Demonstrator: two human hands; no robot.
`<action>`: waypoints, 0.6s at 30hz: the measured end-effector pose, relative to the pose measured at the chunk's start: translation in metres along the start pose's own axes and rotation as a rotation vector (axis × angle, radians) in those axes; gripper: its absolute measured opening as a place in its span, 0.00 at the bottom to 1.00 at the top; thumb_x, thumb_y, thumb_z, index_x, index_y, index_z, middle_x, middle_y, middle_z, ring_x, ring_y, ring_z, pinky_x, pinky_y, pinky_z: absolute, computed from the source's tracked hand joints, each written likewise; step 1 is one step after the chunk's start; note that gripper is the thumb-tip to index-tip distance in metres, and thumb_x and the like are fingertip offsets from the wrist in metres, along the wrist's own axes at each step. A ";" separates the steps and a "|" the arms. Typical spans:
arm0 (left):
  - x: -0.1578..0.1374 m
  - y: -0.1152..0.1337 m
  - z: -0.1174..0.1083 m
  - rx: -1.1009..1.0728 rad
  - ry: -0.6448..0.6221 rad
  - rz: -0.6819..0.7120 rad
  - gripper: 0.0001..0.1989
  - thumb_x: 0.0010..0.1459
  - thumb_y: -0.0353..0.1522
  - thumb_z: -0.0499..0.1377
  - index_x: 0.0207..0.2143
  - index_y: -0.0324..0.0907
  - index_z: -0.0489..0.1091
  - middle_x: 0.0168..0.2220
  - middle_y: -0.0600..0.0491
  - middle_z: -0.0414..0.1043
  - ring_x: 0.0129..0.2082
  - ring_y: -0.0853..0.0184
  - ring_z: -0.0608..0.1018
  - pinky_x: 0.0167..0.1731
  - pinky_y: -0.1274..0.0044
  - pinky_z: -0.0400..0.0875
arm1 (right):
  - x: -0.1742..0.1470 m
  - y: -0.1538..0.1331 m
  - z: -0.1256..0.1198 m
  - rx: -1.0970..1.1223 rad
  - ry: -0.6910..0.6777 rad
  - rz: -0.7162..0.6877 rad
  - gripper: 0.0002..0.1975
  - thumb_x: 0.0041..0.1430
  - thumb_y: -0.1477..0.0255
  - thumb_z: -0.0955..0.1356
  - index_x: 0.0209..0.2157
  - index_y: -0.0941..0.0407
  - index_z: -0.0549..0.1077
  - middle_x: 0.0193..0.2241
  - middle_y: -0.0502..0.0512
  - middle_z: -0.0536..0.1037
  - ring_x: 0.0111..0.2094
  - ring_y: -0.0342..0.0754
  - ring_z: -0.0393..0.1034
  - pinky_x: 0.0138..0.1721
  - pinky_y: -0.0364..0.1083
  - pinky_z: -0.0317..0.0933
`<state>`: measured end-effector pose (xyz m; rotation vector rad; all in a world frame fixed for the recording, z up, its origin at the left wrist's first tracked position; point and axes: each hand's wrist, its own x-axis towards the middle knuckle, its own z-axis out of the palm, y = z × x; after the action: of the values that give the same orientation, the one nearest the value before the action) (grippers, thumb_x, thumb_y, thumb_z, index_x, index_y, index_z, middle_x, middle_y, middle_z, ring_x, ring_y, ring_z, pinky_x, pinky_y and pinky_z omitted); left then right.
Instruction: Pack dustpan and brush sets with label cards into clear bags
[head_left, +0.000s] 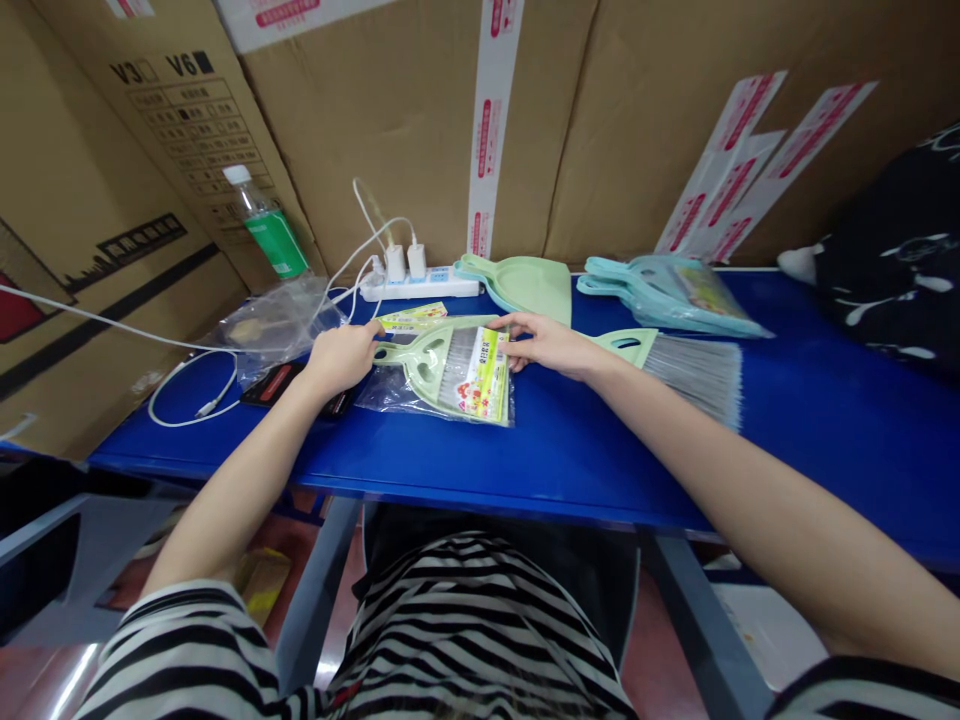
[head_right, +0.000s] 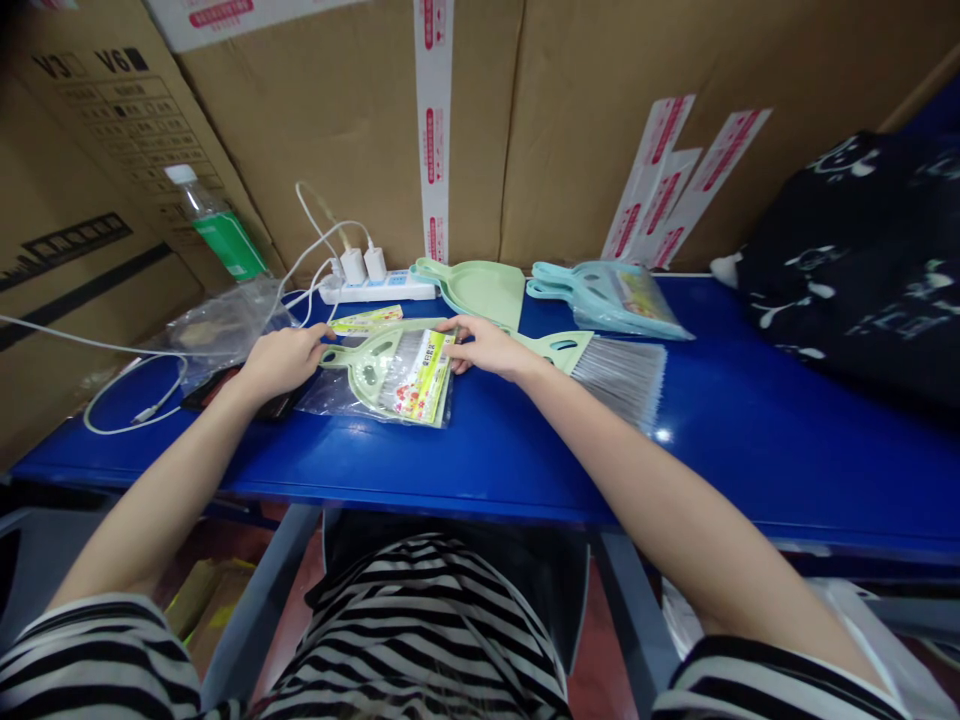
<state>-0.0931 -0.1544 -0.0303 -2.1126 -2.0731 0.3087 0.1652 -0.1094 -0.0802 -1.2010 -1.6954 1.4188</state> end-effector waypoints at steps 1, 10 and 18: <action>0.000 0.000 0.000 -0.003 0.000 0.001 0.21 0.66 0.30 0.46 0.58 0.40 0.65 0.51 0.40 0.75 0.52 0.50 0.76 0.50 0.62 0.71 | -0.001 -0.001 0.001 -0.007 0.015 0.009 0.12 0.58 0.83 0.69 0.42 0.56 0.71 0.29 0.47 0.69 0.21 0.36 0.67 0.24 0.37 0.71; -0.001 0.000 0.000 -0.009 0.011 -0.005 0.20 0.66 0.30 0.47 0.58 0.40 0.66 0.50 0.40 0.76 0.52 0.50 0.77 0.50 0.62 0.72 | -0.001 0.000 -0.002 -0.024 -0.002 0.003 0.12 0.58 0.83 0.68 0.43 0.56 0.71 0.27 0.47 0.69 0.22 0.37 0.67 0.23 0.37 0.69; -0.001 -0.001 0.001 0.001 0.012 -0.004 0.20 0.66 0.30 0.46 0.58 0.41 0.65 0.50 0.41 0.76 0.52 0.50 0.77 0.49 0.63 0.72 | -0.001 -0.002 -0.004 -0.050 -0.064 0.004 0.14 0.61 0.83 0.64 0.46 0.56 0.70 0.30 0.47 0.69 0.21 0.37 0.67 0.27 0.37 0.71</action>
<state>-0.0943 -0.1551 -0.0310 -2.1041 -2.0697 0.2966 0.1685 -0.1088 -0.0778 -1.1985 -1.7826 1.4390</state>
